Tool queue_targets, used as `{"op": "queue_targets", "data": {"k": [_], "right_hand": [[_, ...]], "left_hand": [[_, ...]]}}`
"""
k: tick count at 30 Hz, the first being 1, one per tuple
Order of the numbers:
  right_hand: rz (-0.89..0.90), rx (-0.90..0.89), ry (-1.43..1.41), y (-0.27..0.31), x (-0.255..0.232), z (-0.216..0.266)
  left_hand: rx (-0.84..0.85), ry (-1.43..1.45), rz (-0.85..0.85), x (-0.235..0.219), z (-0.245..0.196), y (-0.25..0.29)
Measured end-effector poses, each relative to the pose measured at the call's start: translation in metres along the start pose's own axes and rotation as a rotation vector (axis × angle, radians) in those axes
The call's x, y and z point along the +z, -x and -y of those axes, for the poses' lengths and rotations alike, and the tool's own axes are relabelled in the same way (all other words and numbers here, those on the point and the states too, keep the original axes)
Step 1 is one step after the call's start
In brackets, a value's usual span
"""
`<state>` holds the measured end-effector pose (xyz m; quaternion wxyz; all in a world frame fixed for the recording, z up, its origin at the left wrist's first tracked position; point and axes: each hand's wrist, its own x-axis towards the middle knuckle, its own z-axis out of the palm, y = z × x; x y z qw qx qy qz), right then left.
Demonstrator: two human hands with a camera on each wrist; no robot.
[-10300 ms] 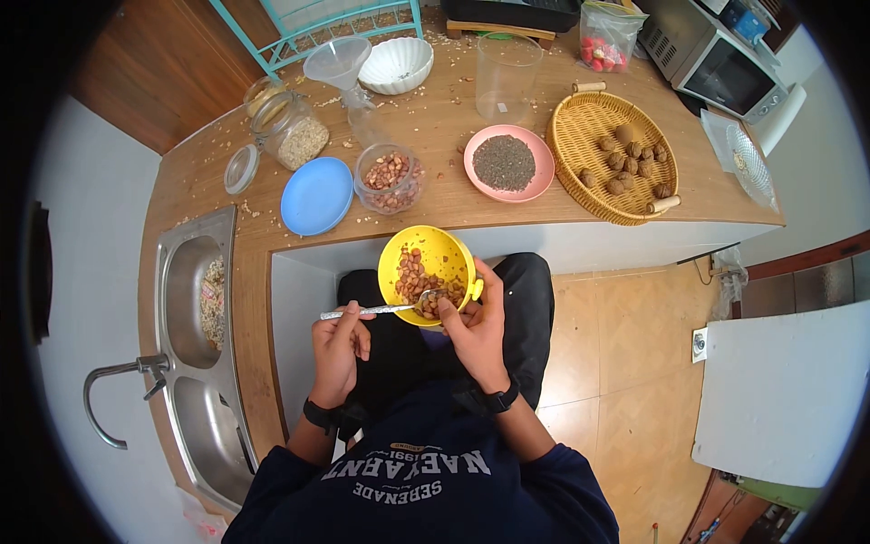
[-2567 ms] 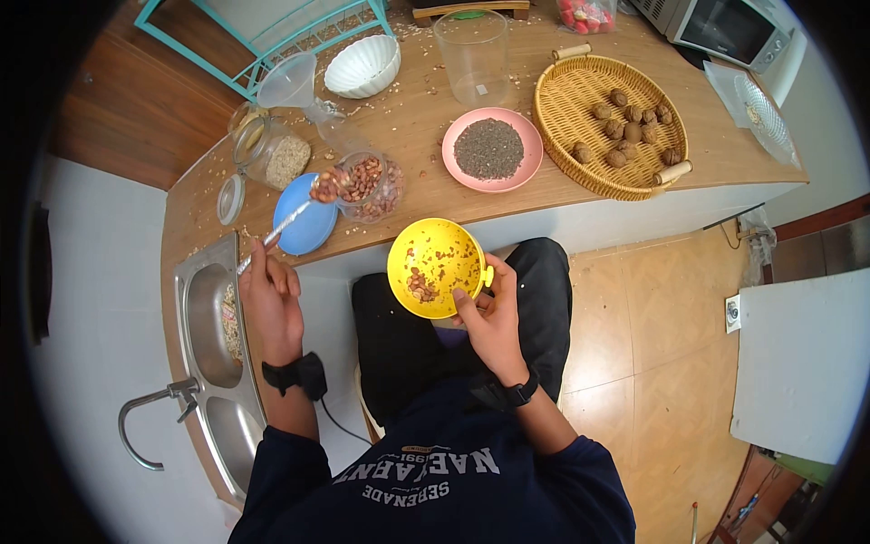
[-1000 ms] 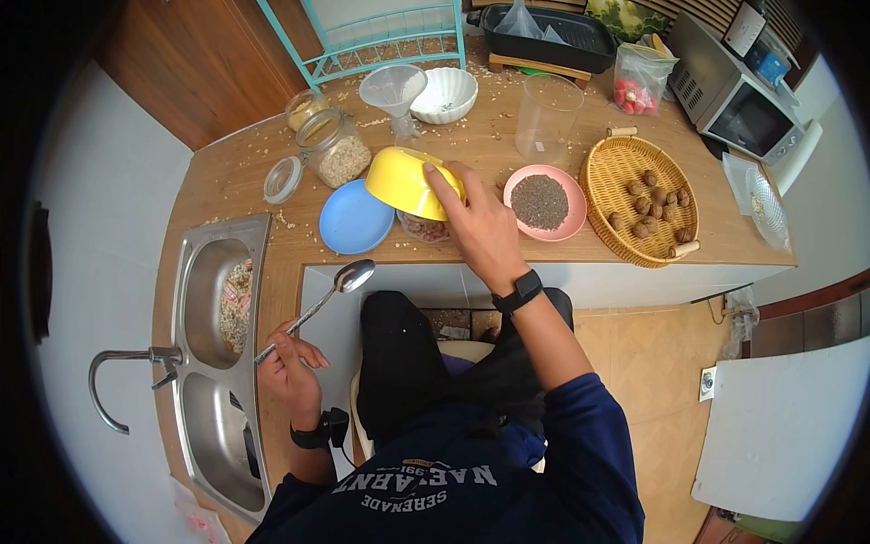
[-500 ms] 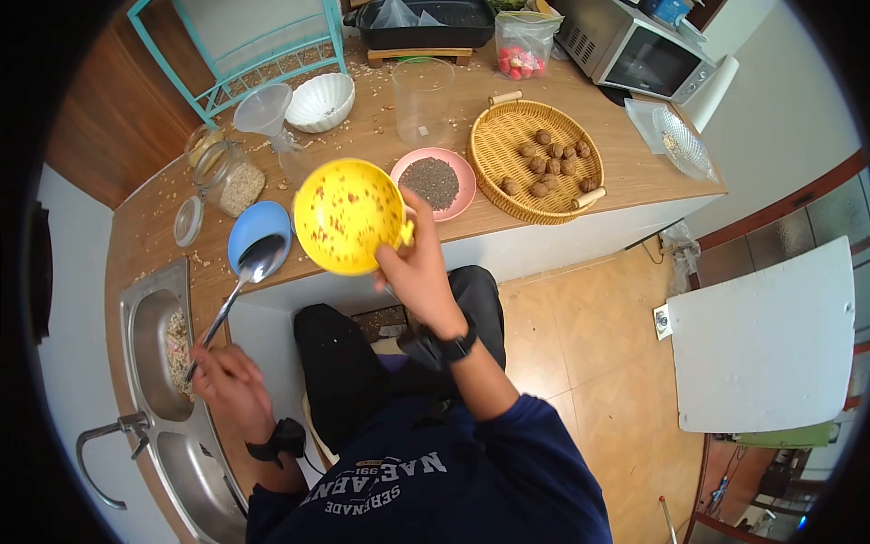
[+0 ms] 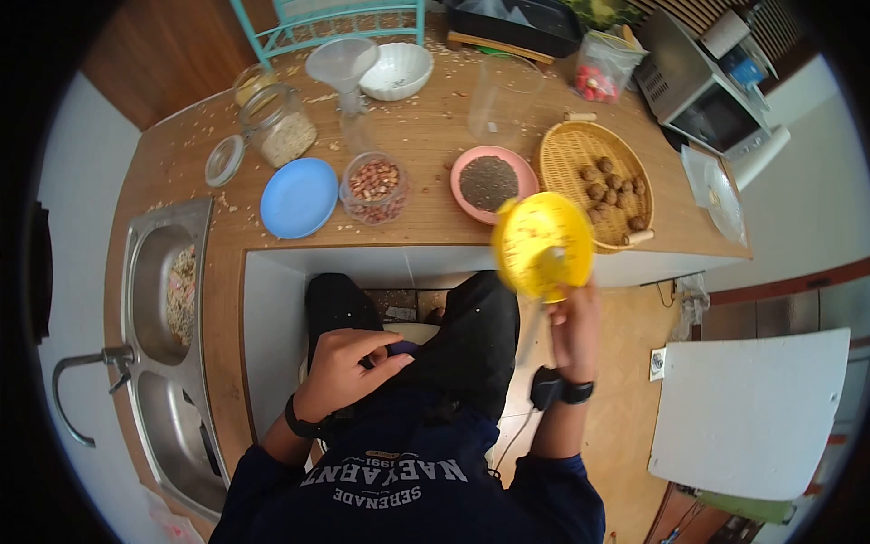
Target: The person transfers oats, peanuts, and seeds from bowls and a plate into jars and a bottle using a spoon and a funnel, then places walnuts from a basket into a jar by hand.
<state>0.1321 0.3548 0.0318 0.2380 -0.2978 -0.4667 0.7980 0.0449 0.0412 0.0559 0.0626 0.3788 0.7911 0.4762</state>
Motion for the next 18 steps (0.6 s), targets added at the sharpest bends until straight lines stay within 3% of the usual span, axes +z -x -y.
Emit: {"op": "queue_targets", "data": {"k": [1, 2, 3, 4, 5, 6, 8, 10, 12, 15, 18], "right_hand": [[0.069, -0.059, 0.068, -0.016, -0.009, 0.010], [0.005, -0.100, 0.162, -0.036, -0.022, 0.016], [0.095, -0.039, 0.036, -0.062, -0.042, 0.028], [0.091, -0.204, 0.360, -0.081, -0.052, 0.035], [-0.017, -0.149, 0.310, -0.089, -0.033, 0.056], [-0.008, -0.276, 0.453, -0.104, -0.032, 0.061], [0.043, -0.190, 0.353, -0.153, -0.065, 0.073], [0.015, -0.151, 0.353, -0.194, -0.087, 0.082], [-0.006, -0.107, 0.353, -0.205, -0.080, 0.092], [-0.040, -0.213, 0.626, -0.203, -0.053, 0.107], [-0.017, -0.185, 0.531, -0.242, -0.066, 0.094]], "left_hand": [[-0.009, 0.004, -0.033, -0.004, 0.006, 0.007], [-0.013, 0.009, -0.063, -0.008, 0.011, 0.014], [-0.014, 0.009, -0.072, -0.011, 0.016, 0.023], [-0.122, 0.035, -0.129, -0.012, 0.021, 0.033], [-0.229, 0.063, -0.184, -0.015, 0.024, 0.042], [-0.226, 0.066, -0.188, -0.019, 0.026, 0.050], [-0.352, 0.027, -0.209, -0.026, 0.028, 0.064], [-0.375, 0.048, -0.232, -0.025, 0.031, 0.078], [-0.437, 0.079, -0.272, -0.023, 0.035, 0.086], [-0.423, 0.100, -0.275, -0.018, 0.032, 0.085], [-0.377, 0.097, -0.233, -0.017, 0.027, 0.068]]}}
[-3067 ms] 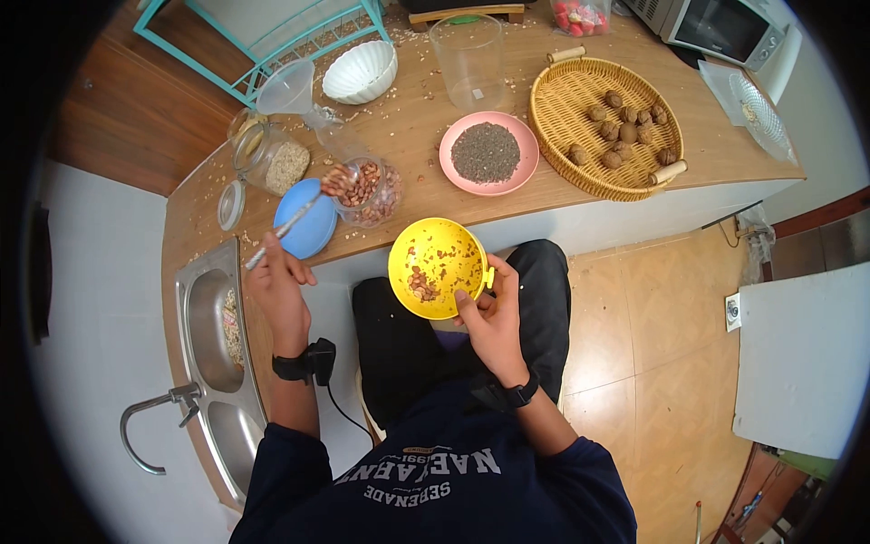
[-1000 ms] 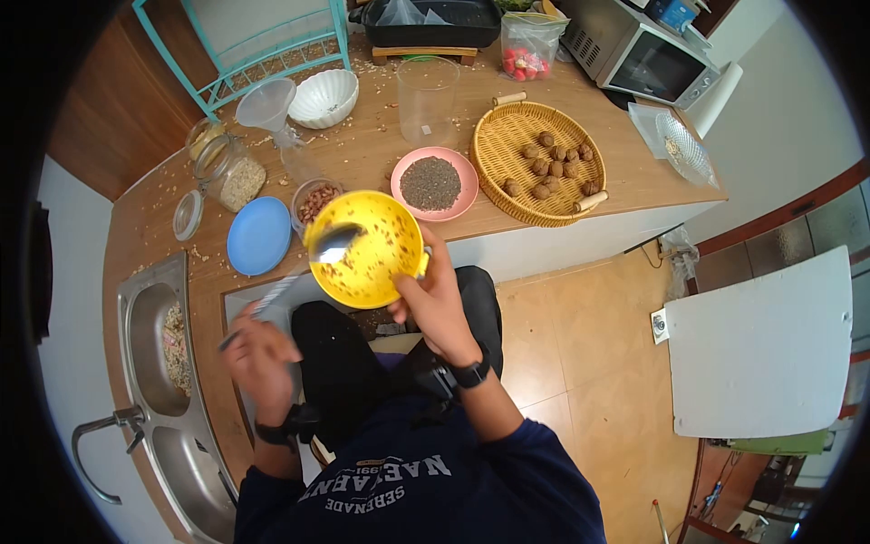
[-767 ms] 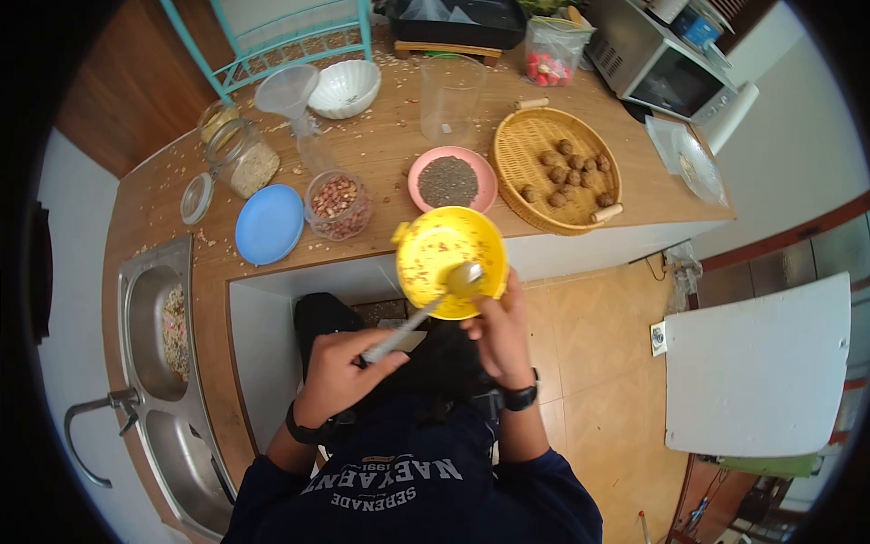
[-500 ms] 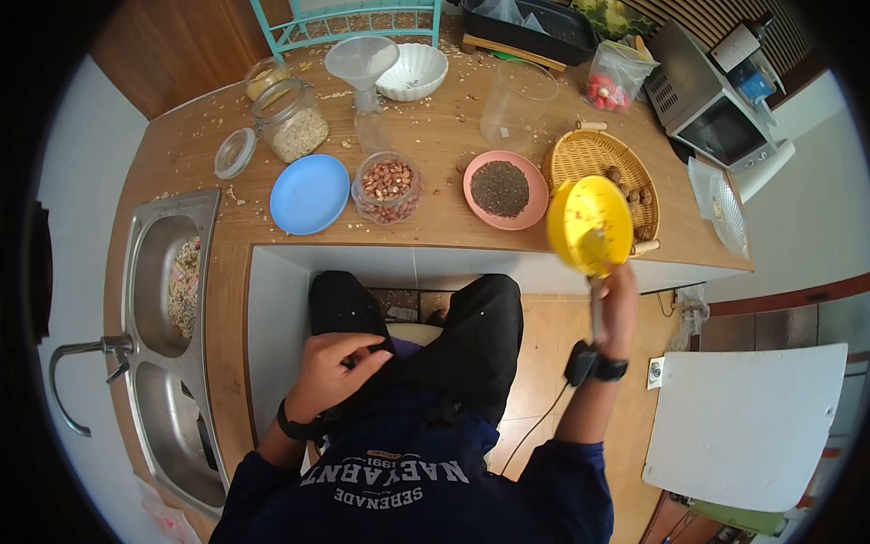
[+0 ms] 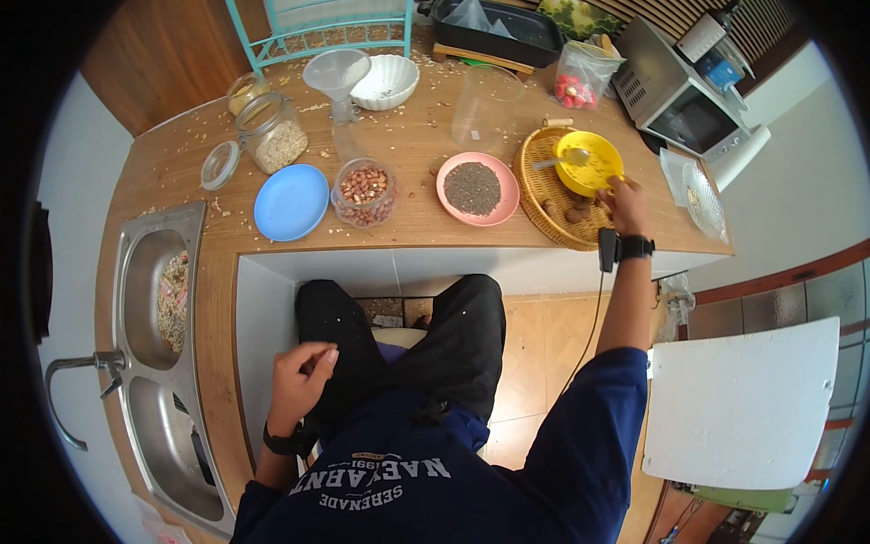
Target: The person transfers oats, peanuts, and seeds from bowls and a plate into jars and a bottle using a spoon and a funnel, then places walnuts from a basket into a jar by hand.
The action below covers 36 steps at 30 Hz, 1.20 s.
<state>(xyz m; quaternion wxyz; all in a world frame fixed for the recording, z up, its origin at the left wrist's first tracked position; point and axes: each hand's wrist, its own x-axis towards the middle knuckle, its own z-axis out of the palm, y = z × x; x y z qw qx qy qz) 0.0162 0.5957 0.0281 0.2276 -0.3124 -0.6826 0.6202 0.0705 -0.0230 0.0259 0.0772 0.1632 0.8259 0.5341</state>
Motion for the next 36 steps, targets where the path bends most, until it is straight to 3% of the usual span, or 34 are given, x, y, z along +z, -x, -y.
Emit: {"op": "queue_targets", "data": {"k": [4, 8, 10, 12, 14, 20, 24, 26, 29, 31, 32, 36], "right_hand": [[0.032, 0.046, -0.013, 0.014, 0.027, 0.012], [-0.081, -0.083, 0.060, 0.064, 0.045, 0.024], [-0.133, -0.258, 0.180, 0.093, 0.046, 0.026], [-0.090, -0.420, 0.198, 0.122, 0.041, 0.014], [-0.105, -0.406, 0.318, 0.163, 0.036, 0.007], [-0.157, -0.191, 0.082, 0.272, 0.057, -0.066], [-0.080, -0.003, -0.046, 0.317, 0.094, -0.091], [0.009, -0.019, -0.025, 0.323, 0.112, -0.082], [0.091, -0.083, 0.079, 0.312, 0.126, -0.061], [0.135, -0.303, 0.192, 0.292, 0.133, -0.052], [0.146, -0.304, 0.196, 0.283, 0.137, -0.045], [0.117, -0.440, 0.336, 0.237, 0.157, -0.020]], "left_hand": [[0.165, -0.014, -0.058, 0.012, -0.016, -0.050], [0.208, -0.126, -0.110, 0.025, -0.020, -0.112], [0.270, -0.301, -0.096, 0.034, -0.015, -0.138], [0.234, -0.283, -0.073, 0.044, -0.012, -0.149], [0.261, -0.235, -0.097, 0.054, -0.010, -0.157], [0.232, -0.183, 0.034, 0.074, -0.008, -0.186], [0.278, -0.189, 0.077, 0.089, -0.012, -0.211], [0.410, -0.164, 0.070, 0.097, -0.013, -0.217], [0.450, -0.161, 0.078, 0.099, -0.016, -0.198], [0.485, -0.178, 0.044, 0.097, -0.005, -0.180], [0.518, -0.200, 0.006, 0.093, -0.001, -0.170], [0.361, -0.130, -0.014, 0.070, 0.005, -0.125]]}}
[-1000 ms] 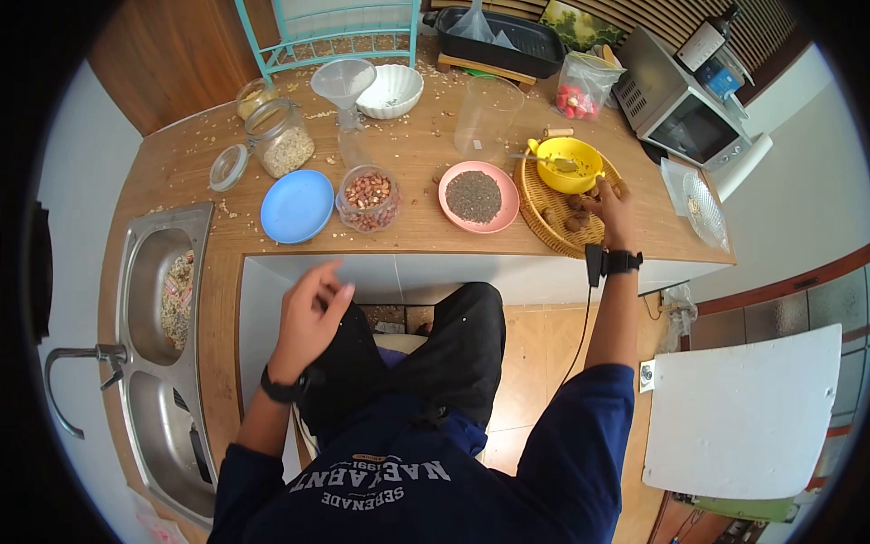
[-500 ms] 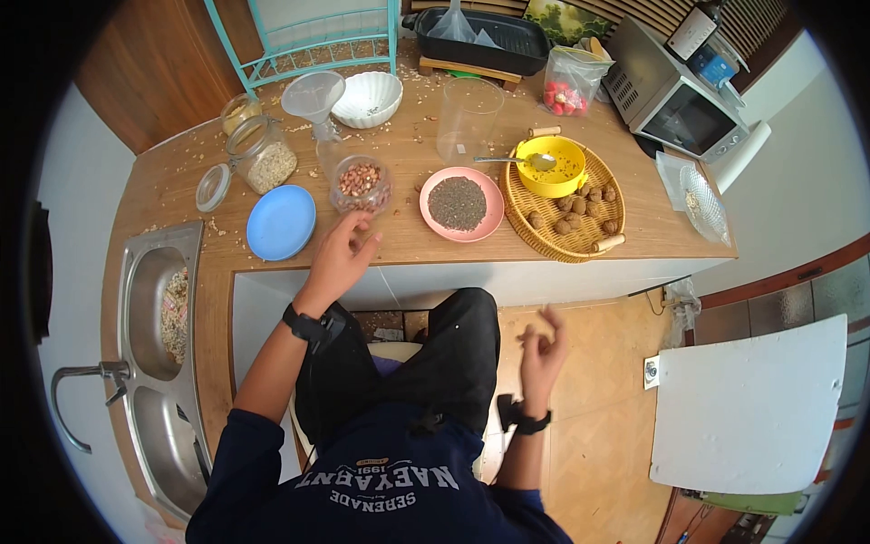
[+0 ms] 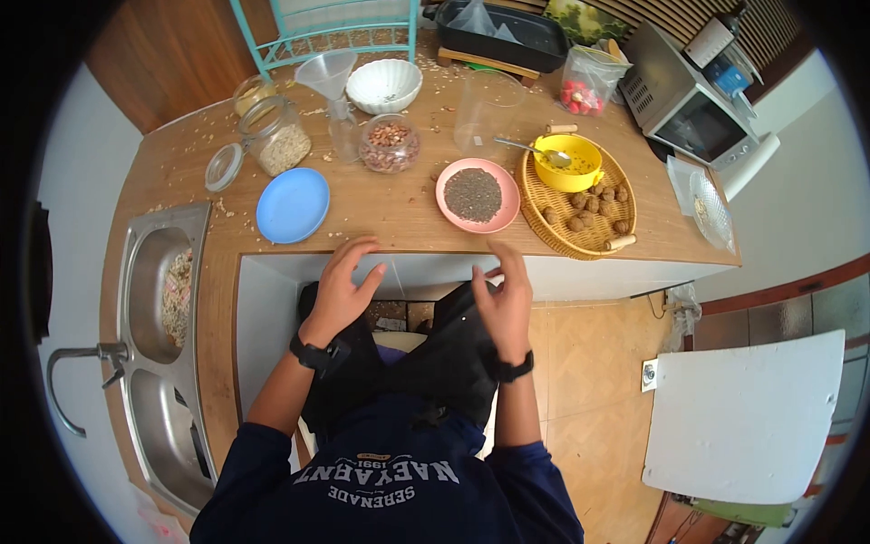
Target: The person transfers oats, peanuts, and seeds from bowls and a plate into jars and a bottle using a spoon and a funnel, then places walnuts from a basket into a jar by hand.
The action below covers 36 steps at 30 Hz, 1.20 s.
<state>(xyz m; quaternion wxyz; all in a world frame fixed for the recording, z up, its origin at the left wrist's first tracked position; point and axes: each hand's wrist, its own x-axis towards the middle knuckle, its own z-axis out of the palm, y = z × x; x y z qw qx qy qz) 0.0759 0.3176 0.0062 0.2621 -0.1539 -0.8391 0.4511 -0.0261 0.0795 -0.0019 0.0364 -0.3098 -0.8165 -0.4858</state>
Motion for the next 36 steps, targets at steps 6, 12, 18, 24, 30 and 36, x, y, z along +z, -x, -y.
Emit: {"op": "queue_targets", "data": {"k": [6, 12, 18, 24, 30, 36], "right_hand": [[0.002, -0.018, 0.368, -0.039, 0.022, -0.017], [0.007, -0.116, 0.389, -0.051, 0.030, -0.020], [-0.073, -0.114, 0.142, -0.008, 0.047, -0.009], [0.086, -0.279, 0.052, 0.042, 0.048, 0.030], [0.189, -0.398, 0.042, 0.057, 0.057, 0.045], [0.338, -0.445, 0.075, 0.055, 0.067, 0.048]], "left_hand": [[-0.127, -0.003, -0.125, -0.010, -0.003, 0.083], [-0.247, 0.043, -0.033, -0.003, 0.007, 0.126], [-0.335, 0.235, 0.034, -0.006, 0.004, 0.101], [-0.543, 0.886, 0.027, -0.008, -0.001, 0.054], [-0.509, 1.083, -0.251, -0.007, -0.009, 0.049], [-0.538, 0.866, -0.449, -0.010, 0.001, 0.071]]}}
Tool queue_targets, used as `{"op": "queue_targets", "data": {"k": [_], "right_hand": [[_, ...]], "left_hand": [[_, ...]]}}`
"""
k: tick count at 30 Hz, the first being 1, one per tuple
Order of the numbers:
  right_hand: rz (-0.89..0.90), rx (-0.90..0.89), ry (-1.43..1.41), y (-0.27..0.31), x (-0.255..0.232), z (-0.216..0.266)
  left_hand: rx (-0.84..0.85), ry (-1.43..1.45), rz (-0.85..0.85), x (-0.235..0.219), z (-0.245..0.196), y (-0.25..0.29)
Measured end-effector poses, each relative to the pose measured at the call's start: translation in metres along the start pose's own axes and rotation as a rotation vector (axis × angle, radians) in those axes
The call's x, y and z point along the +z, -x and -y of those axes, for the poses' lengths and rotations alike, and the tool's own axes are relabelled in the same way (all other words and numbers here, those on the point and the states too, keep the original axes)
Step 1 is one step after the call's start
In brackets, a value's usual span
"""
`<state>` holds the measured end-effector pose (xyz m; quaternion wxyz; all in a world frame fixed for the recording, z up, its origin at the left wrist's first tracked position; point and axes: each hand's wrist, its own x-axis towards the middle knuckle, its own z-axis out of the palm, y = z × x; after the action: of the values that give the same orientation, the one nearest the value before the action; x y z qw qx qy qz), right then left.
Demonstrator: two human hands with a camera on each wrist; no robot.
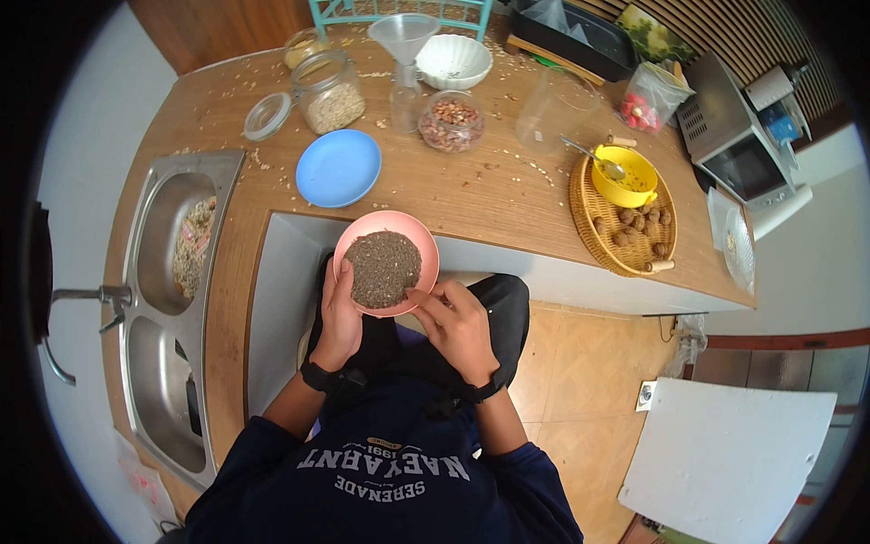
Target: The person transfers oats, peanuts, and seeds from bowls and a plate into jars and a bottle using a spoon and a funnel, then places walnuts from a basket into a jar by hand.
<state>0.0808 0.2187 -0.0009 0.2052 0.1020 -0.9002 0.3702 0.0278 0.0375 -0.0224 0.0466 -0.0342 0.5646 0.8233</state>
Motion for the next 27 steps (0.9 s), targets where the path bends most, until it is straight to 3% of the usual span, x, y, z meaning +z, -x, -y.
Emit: {"op": "queue_targets", "data": {"k": [3, 6, 8, 13, 16, 18, 21, 27], "right_hand": [[0.067, -0.008, -0.086, -0.013, -0.014, -0.005], [-0.037, -0.003, -0.077, -0.050, -0.051, -0.021], [-0.110, 0.010, 0.162, -0.088, -0.086, -0.027], [-0.230, -0.124, 0.410, -0.188, -0.134, -0.077], [-0.273, -0.222, 0.600, -0.225, -0.132, -0.120], [-0.034, 0.076, 0.662, -0.235, -0.126, -0.135], [-0.042, 0.088, 0.622, -0.240, -0.112, -0.154], [-0.008, -0.047, 0.466, -0.224, -0.098, -0.114]], "left_hand": [[0.008, -0.068, -0.039, -0.008, -0.010, 0.005], [-0.016, -0.142, -0.045, -0.023, -0.014, 0.009], [0.085, -0.215, -0.103, -0.042, 0.004, 0.010], [-0.019, -0.082, -0.135, -0.062, -0.008, 0.024], [-0.007, -0.068, -0.154, -0.073, -0.009, 0.036], [-0.004, -0.067, -0.147, -0.078, -0.014, 0.044], [-0.012, -0.040, -0.175, -0.083, -0.015, 0.052], [-0.036, -0.087, -0.199, -0.093, -0.014, 0.057]]}}
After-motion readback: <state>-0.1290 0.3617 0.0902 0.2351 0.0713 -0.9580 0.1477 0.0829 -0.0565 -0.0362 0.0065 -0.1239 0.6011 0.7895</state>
